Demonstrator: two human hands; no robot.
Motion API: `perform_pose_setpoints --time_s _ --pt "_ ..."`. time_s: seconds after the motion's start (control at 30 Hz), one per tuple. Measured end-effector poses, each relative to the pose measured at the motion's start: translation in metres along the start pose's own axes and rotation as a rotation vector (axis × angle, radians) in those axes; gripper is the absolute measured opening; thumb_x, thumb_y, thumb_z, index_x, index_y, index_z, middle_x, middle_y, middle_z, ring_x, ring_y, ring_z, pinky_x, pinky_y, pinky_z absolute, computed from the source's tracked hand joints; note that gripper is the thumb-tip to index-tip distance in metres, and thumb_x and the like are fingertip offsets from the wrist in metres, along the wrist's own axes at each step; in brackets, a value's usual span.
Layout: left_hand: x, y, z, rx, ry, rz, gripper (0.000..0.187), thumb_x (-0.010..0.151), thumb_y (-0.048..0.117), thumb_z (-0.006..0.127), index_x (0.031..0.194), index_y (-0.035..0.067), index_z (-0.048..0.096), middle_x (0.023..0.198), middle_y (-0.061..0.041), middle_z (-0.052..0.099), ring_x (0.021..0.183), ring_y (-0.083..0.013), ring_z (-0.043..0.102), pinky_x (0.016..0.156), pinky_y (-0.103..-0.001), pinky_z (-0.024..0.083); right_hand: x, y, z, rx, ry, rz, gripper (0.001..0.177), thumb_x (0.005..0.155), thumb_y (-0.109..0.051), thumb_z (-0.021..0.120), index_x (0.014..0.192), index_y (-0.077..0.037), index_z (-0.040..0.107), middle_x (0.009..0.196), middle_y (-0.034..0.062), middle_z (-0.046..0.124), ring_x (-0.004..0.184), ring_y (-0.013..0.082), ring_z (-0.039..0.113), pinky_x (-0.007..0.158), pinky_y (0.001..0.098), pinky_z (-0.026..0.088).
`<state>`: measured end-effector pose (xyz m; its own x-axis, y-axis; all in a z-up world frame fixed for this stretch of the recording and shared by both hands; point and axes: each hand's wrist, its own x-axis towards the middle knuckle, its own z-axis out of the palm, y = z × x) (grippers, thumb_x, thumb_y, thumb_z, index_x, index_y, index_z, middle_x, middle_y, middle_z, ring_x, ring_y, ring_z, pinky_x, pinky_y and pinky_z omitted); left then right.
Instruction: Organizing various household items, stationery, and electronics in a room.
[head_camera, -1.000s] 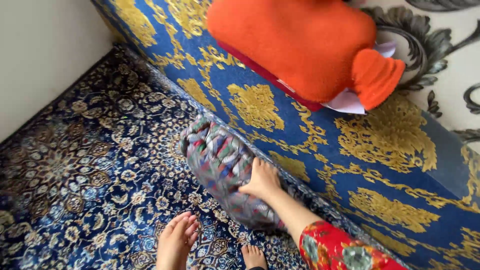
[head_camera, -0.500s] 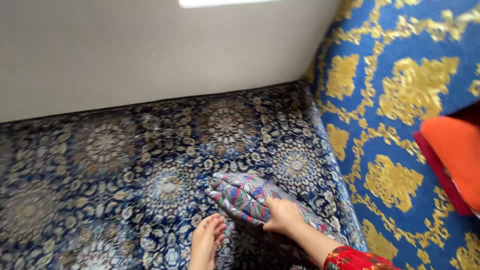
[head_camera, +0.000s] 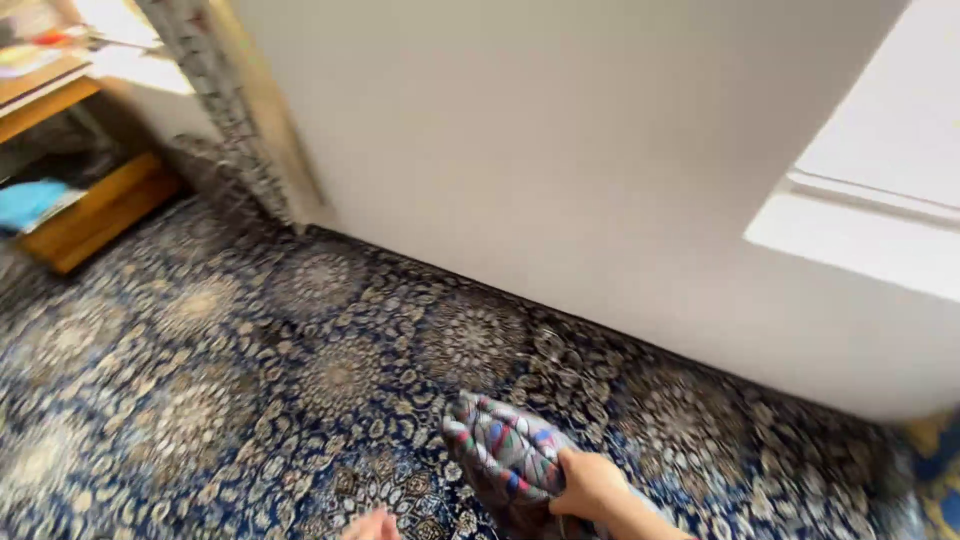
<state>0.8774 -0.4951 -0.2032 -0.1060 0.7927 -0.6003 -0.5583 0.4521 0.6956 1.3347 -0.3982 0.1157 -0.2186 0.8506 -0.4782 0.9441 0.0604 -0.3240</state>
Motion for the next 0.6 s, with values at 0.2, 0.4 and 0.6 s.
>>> perform_pose_setpoints --time_s 0.2,0.4,0.6 --pt "-0.099 0.187 0.175 -0.104 0.225 -0.043 0.028 0.096 0.026 0.067 0.117 0.009 0.071 0.103 -0.005 0.076 0.090 -0.0164 0.070 0.073 -0.033 0.054 0.104 -0.055 -0.063 -0.179 -0.007 -0.071 0.067 0.065 -0.051 0.079 0.114 -0.007 0.064 0.104 0.0185 0.074 0.101 0.0355 0.071 0.087 0.0456 0.058" --pt "-0.007 0.217 0.137 -0.240 0.329 -0.055 0.031 0.099 0.028 0.063 0.123 0.009 0.069 0.109 -0.005 0.075 0.097 -0.0184 0.070 0.078 -0.035 0.054 0.239 -0.103 -0.117 -0.217 -0.113 -0.092 0.089 0.067 -0.053 0.081 0.134 -0.003 0.051 0.108 0.0178 0.073 0.102 0.0336 0.072 0.088 0.0448 0.060" --pt "0.017 0.288 0.186 -0.192 0.315 0.009 0.031 0.099 0.028 0.061 0.123 0.010 0.068 0.106 -0.002 0.075 0.091 -0.0156 0.071 0.073 -0.034 0.053 0.314 -0.144 -0.143 -0.232 -0.113 -0.095 0.086 0.066 -0.048 0.081 0.132 -0.002 0.053 0.113 0.0176 0.071 0.107 0.0339 0.070 0.091 0.0462 0.058"
